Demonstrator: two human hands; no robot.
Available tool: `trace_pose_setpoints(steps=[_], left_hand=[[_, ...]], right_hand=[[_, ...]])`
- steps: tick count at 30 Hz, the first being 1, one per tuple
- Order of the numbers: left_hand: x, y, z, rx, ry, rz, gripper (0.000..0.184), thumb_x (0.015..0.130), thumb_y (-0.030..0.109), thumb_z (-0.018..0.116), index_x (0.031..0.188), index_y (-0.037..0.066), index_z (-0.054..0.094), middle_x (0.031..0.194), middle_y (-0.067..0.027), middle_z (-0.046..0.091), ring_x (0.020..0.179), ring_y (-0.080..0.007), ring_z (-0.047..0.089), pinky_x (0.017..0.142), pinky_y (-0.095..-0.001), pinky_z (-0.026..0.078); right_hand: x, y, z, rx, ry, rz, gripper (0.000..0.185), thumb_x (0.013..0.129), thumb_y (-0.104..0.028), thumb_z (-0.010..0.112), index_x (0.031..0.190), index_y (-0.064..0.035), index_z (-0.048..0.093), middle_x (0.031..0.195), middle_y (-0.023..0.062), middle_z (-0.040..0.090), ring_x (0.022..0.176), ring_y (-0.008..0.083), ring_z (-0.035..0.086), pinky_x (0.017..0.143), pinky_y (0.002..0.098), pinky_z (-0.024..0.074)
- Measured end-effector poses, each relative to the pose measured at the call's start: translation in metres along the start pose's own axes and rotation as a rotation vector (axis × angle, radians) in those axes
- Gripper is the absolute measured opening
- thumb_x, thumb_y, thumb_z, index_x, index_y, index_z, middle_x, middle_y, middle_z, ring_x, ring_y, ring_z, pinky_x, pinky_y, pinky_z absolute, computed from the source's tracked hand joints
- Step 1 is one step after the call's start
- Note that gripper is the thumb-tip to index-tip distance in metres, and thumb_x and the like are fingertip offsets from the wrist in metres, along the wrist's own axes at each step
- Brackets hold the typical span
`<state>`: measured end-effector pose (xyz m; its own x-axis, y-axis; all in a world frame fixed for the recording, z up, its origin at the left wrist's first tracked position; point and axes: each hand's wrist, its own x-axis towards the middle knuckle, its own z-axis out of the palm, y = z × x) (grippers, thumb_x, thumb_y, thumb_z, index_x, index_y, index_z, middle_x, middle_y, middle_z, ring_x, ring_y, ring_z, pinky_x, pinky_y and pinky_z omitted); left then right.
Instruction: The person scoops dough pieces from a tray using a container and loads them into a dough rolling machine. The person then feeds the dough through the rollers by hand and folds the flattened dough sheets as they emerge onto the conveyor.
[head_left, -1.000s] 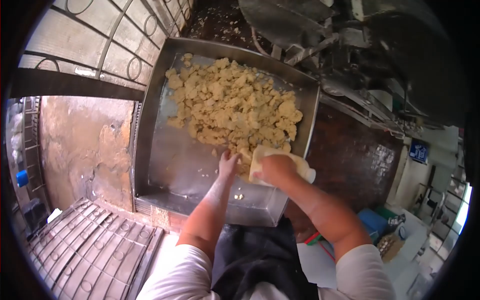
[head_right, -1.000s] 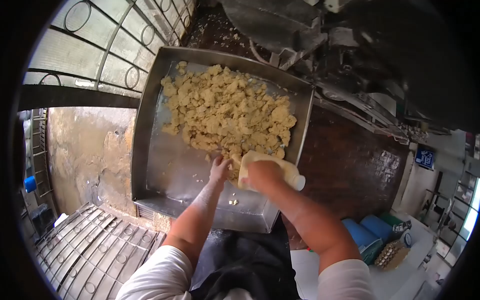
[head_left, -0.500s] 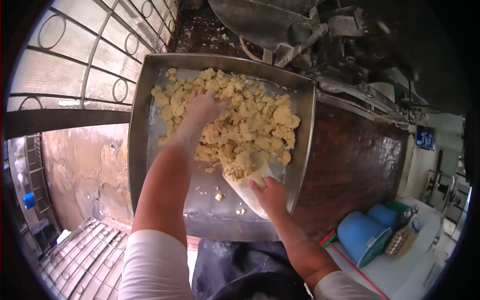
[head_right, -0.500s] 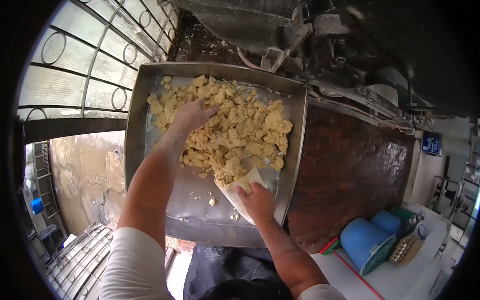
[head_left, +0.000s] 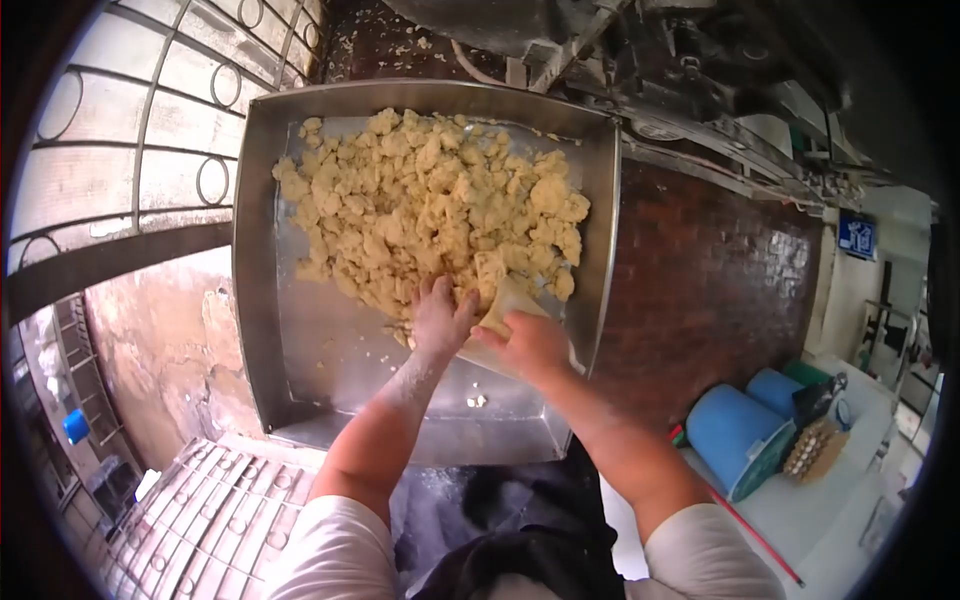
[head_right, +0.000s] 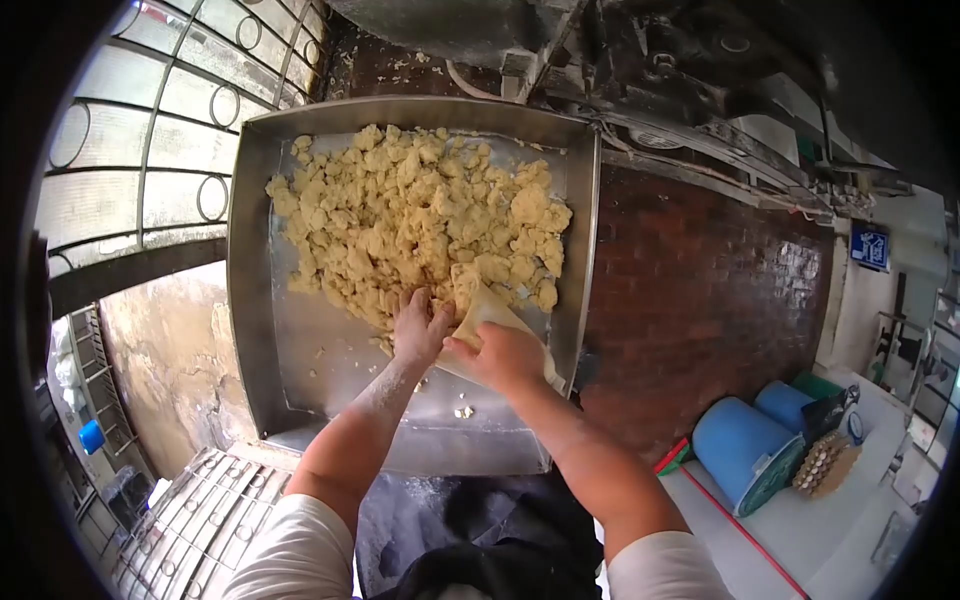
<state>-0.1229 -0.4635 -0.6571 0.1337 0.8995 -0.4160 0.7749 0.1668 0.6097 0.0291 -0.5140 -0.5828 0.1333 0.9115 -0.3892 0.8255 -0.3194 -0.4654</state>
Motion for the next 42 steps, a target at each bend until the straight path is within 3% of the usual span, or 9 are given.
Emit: trace_pose_setpoints(steps=[6, 8, 12, 15, 19, 25, 28, 34, 42], left_hand=[[-0.009, -0.022, 0.032, -0.521, 0.055, -0.068, 0.047, 0.090, 0.039, 0.055, 0.123, 0.005, 0.057, 0.135, -0.0234, 0.045, 0.128, -0.0373, 0.039, 0.111, -0.0428, 0.025], [-0.009, -0.022, 0.015, -0.853, -0.276, -0.057, 0.054, 0.091, 0.039, 0.054, 0.131, 0.002, 0.053, 0.141, -0.0233, 0.042, 0.135, -0.0342, 0.033, 0.114, -0.0389, 0.020], [-0.038, 0.028, -0.041, -1.029, -0.460, -0.221, 0.059, 0.096, 0.041, 0.048, 0.139, -0.001, 0.045, 0.147, -0.0203, 0.039, 0.141, -0.0286, 0.027, 0.116, -0.0359, 0.018], [-0.078, 0.088, -0.090, -1.118, -0.229, -0.331, 0.059, 0.101, 0.042, 0.038, 0.141, -0.001, 0.042, 0.146, -0.0160, 0.042, 0.140, -0.0235, 0.030, 0.115, -0.0350, 0.021], [-0.130, 0.136, -0.147, -1.148, -0.059, -0.032, 0.062, 0.102, 0.045, 0.034, 0.146, 0.002, 0.035, 0.146, -0.0138, 0.042, 0.135, -0.0239, 0.038, 0.112, -0.0371, 0.027], [-0.199, 0.180, -0.207, -1.182, 0.819, 0.080, 0.068, 0.099, 0.055, 0.028, 0.144, 0.006, 0.038, 0.145, -0.0149, 0.044, 0.136, -0.0273, 0.037, 0.112, -0.0489, 0.021], [-0.210, 0.195, -0.208, -1.566, 0.502, -0.070, 0.091, 0.088, 0.075, 0.024, 0.143, 0.005, 0.040, 0.150, -0.0173, 0.036, 0.138, -0.0333, 0.029, 0.113, -0.0584, 0.002], [-0.188, 0.220, -0.216, -2.072, 0.157, 0.320, 0.080, 0.089, 0.068, 0.040, 0.129, 0.000, 0.052, 0.134, -0.0190, 0.050, 0.122, -0.0349, 0.049, 0.104, -0.0492, 0.040], [-0.168, 0.314, -0.265, -2.019, -0.194, 0.400, 0.078, 0.090, 0.067, 0.038, 0.123, -0.002, 0.055, 0.124, -0.0212, 0.059, 0.114, -0.0366, 0.056, 0.101, -0.0490, 0.043]], right_hand=[[-0.015, -0.007, 0.000, 0.140, -0.191, 0.147, 0.062, 0.080, -0.067, 0.059, 0.067, -0.0064, 0.061, 0.061, 0.0159, 0.061, 0.061, 0.0378, 0.061, 0.055, 0.0469, 0.0466], [-0.026, -0.003, -0.003, 0.156, -0.125, 0.083, 0.062, 0.080, -0.067, 0.058, 0.066, -0.0064, 0.061, 0.061, 0.0160, 0.061, 0.061, 0.0376, 0.061, 0.055, 0.0467, 0.0464], [-0.056, -0.003, -0.028, 0.277, -0.071, -0.021, 0.063, 0.081, -0.067, 0.058, 0.063, -0.0059, 0.060, 0.060, 0.0162, 0.059, 0.059, 0.0368, 0.060, 0.056, 0.0453, 0.0457], [-0.070, 0.000, -0.071, 0.334, -0.134, -0.134, 0.061, 0.081, -0.064, 0.061, 0.063, -0.0053, 0.059, 0.059, 0.0163, 0.058, 0.058, 0.0366, 0.059, 0.055, 0.0453, 0.0448], [-0.093, 0.002, -0.134, 0.348, -0.024, -0.339, 0.058, 0.081, -0.059, 0.065, 0.062, -0.0051, 0.058, 0.059, 0.0163, 0.056, 0.056, 0.0369, 0.057, 0.053, 0.0446, 0.0436], [-0.126, -0.014, -0.248, 0.467, -0.004, -0.514, 0.057, 0.081, -0.055, 0.068, 0.062, -0.0033, 0.056, 0.055, 0.0150, 0.051, 0.049, 0.0301, 0.050, 0.050, 0.0406, 0.0409], [-0.141, -0.028, -0.283, 0.572, -0.048, -0.527, 0.057, 0.082, -0.053, 0.069, 0.061, -0.0021, 0.054, 0.053, 0.0139, 0.048, 0.047, 0.0230, 0.046, 0.049, 0.0386, 0.0393], [-0.157, -0.047, -0.329, 0.433, 0.046, -0.577, 0.051, 0.082, -0.047, 0.072, 0.065, -0.0003, 0.060, 0.055, 0.0135, 0.052, 0.049, 0.0184, 0.046, 0.050, 0.0357, 0.0408], [-0.183, -0.081, -0.432, 0.520, 0.117, -0.427, 0.049, 0.083, -0.045, 0.072, 0.070, 0.0015, 0.063, 0.057, 0.0105, 0.056, 0.051, 0.0132, 0.049, 0.052, 0.0330, 0.0443]])
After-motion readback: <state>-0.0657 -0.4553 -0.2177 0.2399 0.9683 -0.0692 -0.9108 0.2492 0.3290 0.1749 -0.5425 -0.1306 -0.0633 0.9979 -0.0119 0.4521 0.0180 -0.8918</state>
